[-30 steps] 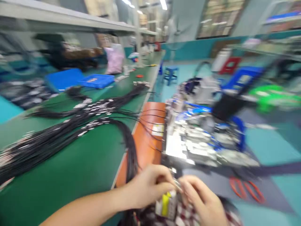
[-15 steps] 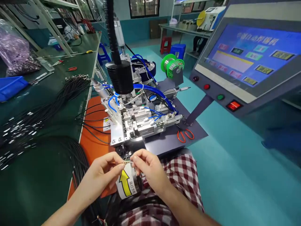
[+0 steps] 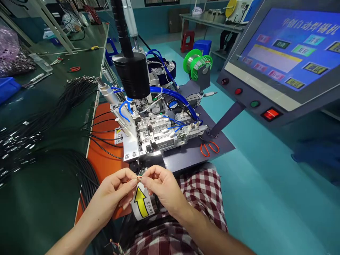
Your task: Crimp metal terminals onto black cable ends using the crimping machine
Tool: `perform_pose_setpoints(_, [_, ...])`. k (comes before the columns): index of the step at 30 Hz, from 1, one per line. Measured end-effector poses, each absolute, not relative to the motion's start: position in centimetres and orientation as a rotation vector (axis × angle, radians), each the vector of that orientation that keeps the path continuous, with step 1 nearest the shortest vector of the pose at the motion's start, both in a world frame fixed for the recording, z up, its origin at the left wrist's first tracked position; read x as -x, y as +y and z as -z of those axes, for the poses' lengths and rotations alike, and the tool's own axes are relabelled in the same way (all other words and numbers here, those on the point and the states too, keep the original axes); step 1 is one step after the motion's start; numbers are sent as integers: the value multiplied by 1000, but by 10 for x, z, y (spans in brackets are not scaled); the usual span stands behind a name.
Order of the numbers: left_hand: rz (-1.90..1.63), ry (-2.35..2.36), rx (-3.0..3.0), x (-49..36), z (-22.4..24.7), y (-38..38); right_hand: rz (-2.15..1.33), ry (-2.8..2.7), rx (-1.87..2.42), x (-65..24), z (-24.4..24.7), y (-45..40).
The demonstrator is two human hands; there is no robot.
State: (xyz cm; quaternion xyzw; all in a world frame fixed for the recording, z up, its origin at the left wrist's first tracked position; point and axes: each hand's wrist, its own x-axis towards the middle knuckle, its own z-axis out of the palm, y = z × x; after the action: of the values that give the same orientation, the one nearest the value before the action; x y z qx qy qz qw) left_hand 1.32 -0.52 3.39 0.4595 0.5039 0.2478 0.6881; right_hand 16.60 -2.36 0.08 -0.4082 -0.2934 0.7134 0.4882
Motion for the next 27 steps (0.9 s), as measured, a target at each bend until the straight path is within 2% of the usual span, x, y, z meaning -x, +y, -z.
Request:
perform_pose_setpoints(7, [-537, 1083, -1033, -10, -35, -8, -1726, -647, 950, -166, 0, -24])
perform_pose_setpoints(18, [-606, 1142, -1028, -11, -32, -13, -1547, -828, 1110, -152, -1, -31])
perform_pose_setpoints(27, [-564, 1073, -889, -15, -41, -10, -1561, -985, 1115, -164, -7, -28])
